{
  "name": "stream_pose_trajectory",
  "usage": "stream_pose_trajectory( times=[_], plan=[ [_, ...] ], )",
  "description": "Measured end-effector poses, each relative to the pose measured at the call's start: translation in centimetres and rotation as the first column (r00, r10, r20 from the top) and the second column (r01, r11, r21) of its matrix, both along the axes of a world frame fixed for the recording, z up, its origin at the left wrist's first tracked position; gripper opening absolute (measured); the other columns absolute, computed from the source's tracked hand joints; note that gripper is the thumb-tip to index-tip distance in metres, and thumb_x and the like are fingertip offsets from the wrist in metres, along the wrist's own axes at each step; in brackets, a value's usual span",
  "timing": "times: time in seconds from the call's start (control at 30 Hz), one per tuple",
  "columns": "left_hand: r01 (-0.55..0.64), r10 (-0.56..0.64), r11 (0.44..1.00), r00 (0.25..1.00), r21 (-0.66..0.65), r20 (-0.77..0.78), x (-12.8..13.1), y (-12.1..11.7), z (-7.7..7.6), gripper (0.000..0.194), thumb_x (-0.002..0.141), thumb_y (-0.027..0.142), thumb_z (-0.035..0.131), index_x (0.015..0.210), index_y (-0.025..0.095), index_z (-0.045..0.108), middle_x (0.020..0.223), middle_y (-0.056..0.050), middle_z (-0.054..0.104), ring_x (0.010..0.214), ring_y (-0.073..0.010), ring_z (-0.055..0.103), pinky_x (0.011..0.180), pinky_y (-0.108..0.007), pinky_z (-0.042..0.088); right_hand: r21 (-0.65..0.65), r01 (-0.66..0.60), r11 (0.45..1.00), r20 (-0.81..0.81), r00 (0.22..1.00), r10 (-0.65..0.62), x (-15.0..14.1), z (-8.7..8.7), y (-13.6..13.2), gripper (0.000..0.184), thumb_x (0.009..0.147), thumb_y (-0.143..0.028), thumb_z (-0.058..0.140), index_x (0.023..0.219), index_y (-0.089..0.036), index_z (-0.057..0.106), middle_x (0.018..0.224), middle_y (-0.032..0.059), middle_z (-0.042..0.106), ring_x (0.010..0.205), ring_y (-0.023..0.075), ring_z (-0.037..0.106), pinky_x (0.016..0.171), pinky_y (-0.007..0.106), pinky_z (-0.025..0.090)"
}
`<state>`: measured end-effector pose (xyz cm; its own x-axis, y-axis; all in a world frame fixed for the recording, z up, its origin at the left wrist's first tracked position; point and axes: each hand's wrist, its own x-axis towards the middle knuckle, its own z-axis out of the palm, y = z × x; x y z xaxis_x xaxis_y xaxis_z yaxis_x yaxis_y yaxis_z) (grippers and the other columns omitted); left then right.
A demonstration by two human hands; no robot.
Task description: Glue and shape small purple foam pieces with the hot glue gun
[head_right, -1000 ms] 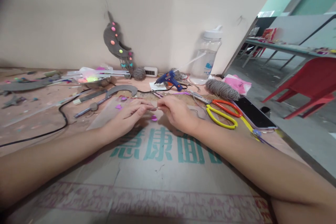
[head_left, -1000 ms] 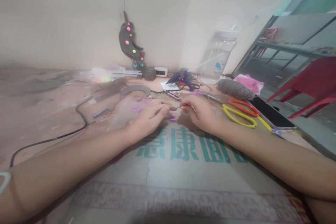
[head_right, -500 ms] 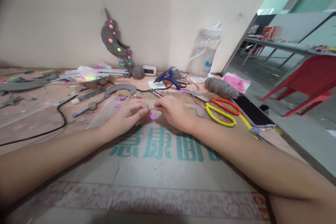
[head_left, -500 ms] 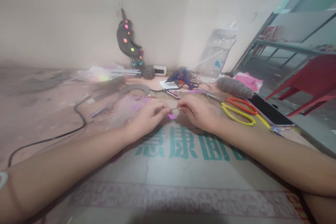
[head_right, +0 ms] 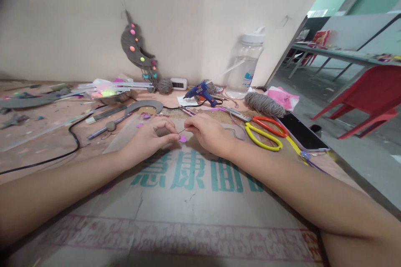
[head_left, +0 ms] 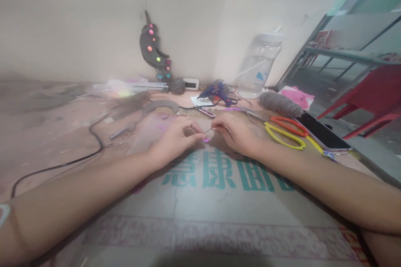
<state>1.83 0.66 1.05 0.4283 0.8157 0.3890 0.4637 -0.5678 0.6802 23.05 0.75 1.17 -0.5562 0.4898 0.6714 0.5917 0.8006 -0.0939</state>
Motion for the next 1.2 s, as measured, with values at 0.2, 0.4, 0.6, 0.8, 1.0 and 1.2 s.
stream_pose_trajectory(
  times=[0.2, 0.4, 0.6, 0.8, 1.0, 1.2],
  plan=[
    [-0.028, 0.028, 0.999, 0.999, 0.02, -0.018, 0.03, 0.1, -0.14, 0.013, 0.079, 0.032, 0.069, 0.072, 0.022, 0.064, 0.081, 0.001, 0.069, 0.086, -0.0191, 0.061, 0.086, -0.033, 0.044, 0.025, -0.021, 0.999, 0.007, 1.0, 0.021, 0.08, -0.15, -0.06, 0.018, 0.095, -0.016, 0.045, 0.1, -0.018, 0.063, 0.089, 0.0068, 0.071, 0.081, 0.0181, 0.062, 0.075, 0.032, 0.047],
    [-0.018, 0.019, 0.999, 1.0, 0.043, -0.017, 0.0, 0.08, -0.04, 0.014, 0.08, 0.029, 0.07, 0.071, 0.021, 0.063, 0.08, 0.0, 0.068, 0.088, -0.0197, 0.06, 0.086, -0.035, 0.043, -0.042, -0.132, 0.99, 0.041, 0.99, 0.133, 0.26, 0.08, 0.0, 0.039, 0.095, -0.045, 0.047, 0.114, -0.014, 0.06, 0.083, 0.0076, 0.066, 0.077, 0.0212, 0.057, 0.075, 0.037, 0.045],
    [-0.016, 0.016, 1.0, 1.0, 0.012, 0.004, 0.07, -0.13, 0.2, 0.014, 0.079, 0.028, 0.072, 0.07, 0.021, 0.063, 0.08, 0.001, 0.068, 0.088, -0.02, 0.06, 0.088, -0.036, 0.043, -0.169, -0.139, 0.976, 0.12, 0.98, 0.16, -0.16, -0.01, 0.04, 0.054, 0.085, -0.048, 0.065, 0.127, -0.017, 0.054, 0.102, 0.0098, 0.066, 0.095, 0.0244, 0.057, 0.09, 0.042, 0.041],
    [-0.021, 0.021, 1.0, 1.0, 0.023, -0.021, 0.1, -0.05, 0.05, 0.013, 0.079, 0.027, 0.072, 0.072, 0.02, 0.064, 0.082, 0.001, 0.068, 0.089, -0.0196, 0.06, 0.087, -0.034, 0.042, -0.136, -0.08, 0.987, 0.131, 0.987, 0.098, -0.4, -0.46, 0.12, 0.025, 0.094, -0.02, 0.052, 0.118, -0.019, 0.061, 0.088, 0.0056, 0.065, 0.086, 0.0196, 0.056, 0.083, 0.035, 0.042],
    [-0.011, 0.011, 1.0, 1.0, 0.024, -0.014, 0.14, -0.2, 0.17, 0.016, 0.08, 0.031, 0.072, 0.071, 0.02, 0.064, 0.079, 0.001, 0.066, 0.084, -0.0183, 0.059, 0.084, -0.033, 0.042, 0.077, -0.134, 0.988, 0.027, 0.991, 0.132, -0.14, -0.51, 0.29, 0.015, 0.095, -0.022, 0.052, 0.09, -0.018, 0.066, 0.075, 0.0043, 0.063, 0.076, 0.0175, 0.055, 0.073, 0.032, 0.044],
    [0.007, -0.006, 1.0, 1.0, 0.027, -0.029, 0.2, -0.16, 0.16, 0.016, 0.08, 0.03, 0.072, 0.07, 0.02, 0.063, 0.079, 0.001, 0.066, 0.083, -0.0172, 0.059, 0.083, -0.032, 0.042, 0.041, -0.146, 0.988, 0.055, 0.988, 0.144, -0.25, 0.24, -0.17, 0.019, 0.095, -0.02, 0.05, 0.083, -0.018, 0.065, 0.071, 0.0038, 0.062, 0.071, 0.0167, 0.054, 0.07, 0.032, 0.043]
  ],
)
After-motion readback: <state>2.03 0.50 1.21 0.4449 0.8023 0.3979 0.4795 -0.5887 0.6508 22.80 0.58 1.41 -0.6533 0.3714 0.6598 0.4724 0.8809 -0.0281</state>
